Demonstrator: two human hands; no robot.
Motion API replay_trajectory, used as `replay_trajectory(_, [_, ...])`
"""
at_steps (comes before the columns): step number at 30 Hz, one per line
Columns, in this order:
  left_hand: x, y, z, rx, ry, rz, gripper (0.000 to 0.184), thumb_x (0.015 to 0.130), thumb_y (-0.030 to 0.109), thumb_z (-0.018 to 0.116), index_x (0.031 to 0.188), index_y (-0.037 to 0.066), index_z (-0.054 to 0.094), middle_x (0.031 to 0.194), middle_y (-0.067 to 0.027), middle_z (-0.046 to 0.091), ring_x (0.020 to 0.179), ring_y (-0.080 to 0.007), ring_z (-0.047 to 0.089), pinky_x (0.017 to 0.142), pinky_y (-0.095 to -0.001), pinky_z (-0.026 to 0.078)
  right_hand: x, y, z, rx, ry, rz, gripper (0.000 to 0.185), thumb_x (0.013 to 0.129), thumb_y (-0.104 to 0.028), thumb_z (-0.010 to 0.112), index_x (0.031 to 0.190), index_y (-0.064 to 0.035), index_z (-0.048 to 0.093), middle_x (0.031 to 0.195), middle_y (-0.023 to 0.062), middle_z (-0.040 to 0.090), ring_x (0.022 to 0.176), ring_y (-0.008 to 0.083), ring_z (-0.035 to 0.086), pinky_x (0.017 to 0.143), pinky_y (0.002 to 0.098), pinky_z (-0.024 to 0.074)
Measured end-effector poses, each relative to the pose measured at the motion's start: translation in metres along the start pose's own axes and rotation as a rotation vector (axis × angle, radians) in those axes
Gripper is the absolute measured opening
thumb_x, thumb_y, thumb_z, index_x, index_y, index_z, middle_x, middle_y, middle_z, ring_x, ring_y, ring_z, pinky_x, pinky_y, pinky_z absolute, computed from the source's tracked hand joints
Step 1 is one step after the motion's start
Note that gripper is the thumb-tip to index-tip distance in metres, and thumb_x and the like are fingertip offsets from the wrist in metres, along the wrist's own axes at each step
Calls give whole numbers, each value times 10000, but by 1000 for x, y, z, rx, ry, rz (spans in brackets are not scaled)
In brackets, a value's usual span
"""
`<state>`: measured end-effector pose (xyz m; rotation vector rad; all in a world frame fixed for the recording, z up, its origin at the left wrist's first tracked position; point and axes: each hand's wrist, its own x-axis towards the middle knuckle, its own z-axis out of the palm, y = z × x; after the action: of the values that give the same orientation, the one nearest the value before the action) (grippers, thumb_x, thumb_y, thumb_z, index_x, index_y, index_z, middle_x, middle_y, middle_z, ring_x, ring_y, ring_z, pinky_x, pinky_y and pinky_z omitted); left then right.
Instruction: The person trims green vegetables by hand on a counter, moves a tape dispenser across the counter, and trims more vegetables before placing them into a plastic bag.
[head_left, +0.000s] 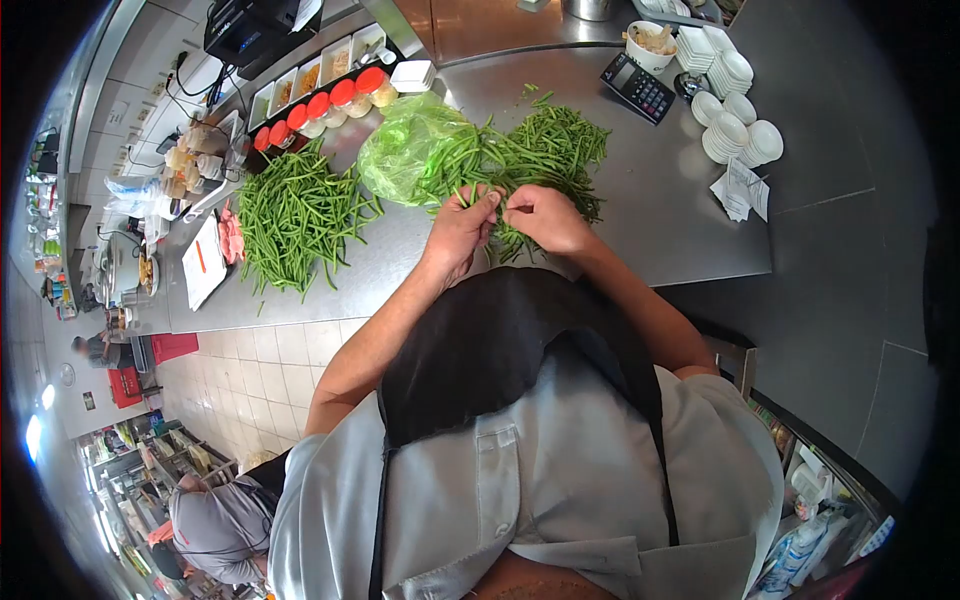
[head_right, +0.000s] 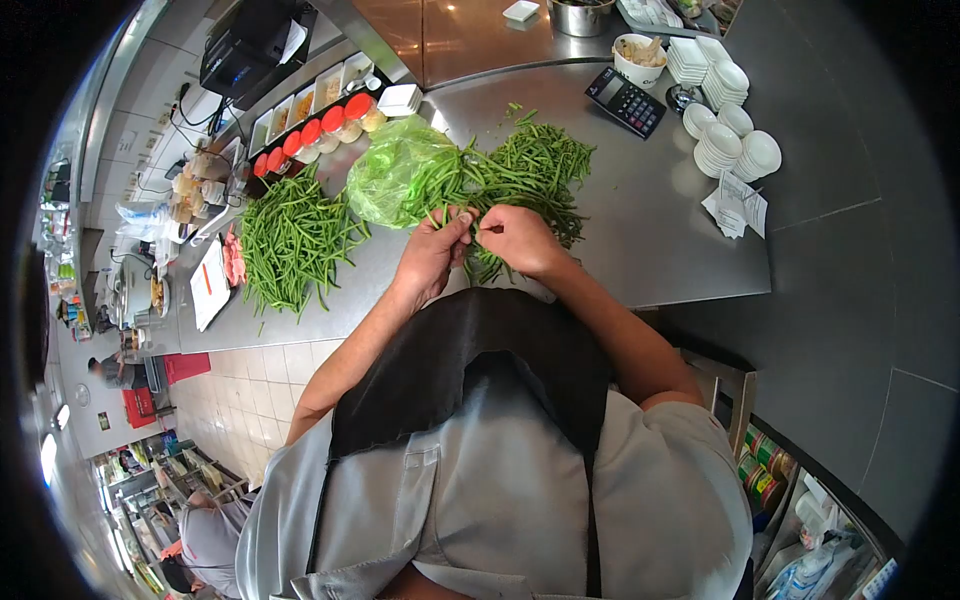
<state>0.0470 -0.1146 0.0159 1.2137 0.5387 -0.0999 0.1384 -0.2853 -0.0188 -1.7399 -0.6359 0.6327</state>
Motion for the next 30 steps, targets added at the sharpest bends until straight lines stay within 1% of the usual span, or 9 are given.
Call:
replay_trajectory(6, [5,-2,-8,365,-68,208,98,1045,156,679,1014,65,699,792,71,606,676,-39,486,587,-246,384,-6,-28,-7,-291,299,-320,166,910,-174,741,1054,-92,731,999,118,678,872,345,698,753,448,565])
replay_trajectory(13, [-5,3,-6,645,-7,209,74,1004,80,655,967,30,696,805,76,585,764,-24,492,669,-248,420,-5,-37,-14,-553,212,-484,108,869,-81,733,966,-111,696,935,73,665,827,331,688,705,455,562])
replay_trajectory(16, [-11,6,-4,677,9,242,89,990,85,668,981,5,705,813,5,641,774,-94,580,696,-297,465,-3,-32,-8,-600,228,-466,94,852,-125,716,860,-96,627,884,80,654,814,336,700,702,466,577])
replay_trajectory(19, [-16,10,1,1021,81,517,110,966,87,691,1013,-11,709,865,-112,684,810,-220,659,739,-360,503,-2,-22,-4,-603,171,-356,106,836,-150,706,857,-88,622,848,90,672,808,371,694,701,492,568])
replay_trajectory(22, [-22,17,9,1206,84,555,125,945,89,711,1024,-8,713,942,-200,683,859,-318,679,783,-404,522,-2,-21,-1,-580,105,-199,129,843,-171,693,885,-65,634,795,109,658,768,326,705,690,482,558])
replay_trajectory(25, [-15,14,3,1178,34,684,138,985,115,706,1052,-5,709,919,-138,693,866,-265,680,785,-375,534,8,-2,2,-2,63,-64,156,879,-199,679,901,-48,647,746,77,636,676,204,646,593,398,512])
replay_trajectory(26, [-15,11,2,1031,22,635,134,1006,126,688,1069,8,696,903,-112,685,832,-236,663,750,-360,526,7,4,-6,523,-83,338,180,936,-221,668,908,-44,655,756,35,619,640,105,536,528,307,434])
replay_trajectory(29, [-10,6,0,526,27,428,119,1065,157,634,1114,51,652,860,-39,651,731,-148,591,648,-309,479,1,-4,-9,662,29,332,199,977,-239,664,881,-67,637,782,10,624,613,82,481,486,265,360])
replay_trajectory(30, [-8,9,-1,313,52,315,109,1081,167,614,1124,69,633,848,-18,635,699,-118,554,615,-288,448,1,-7,-13,518,31,324,225,1003,-238,666,940,-22,681,831,37,663,675,113,557,562,296,457])
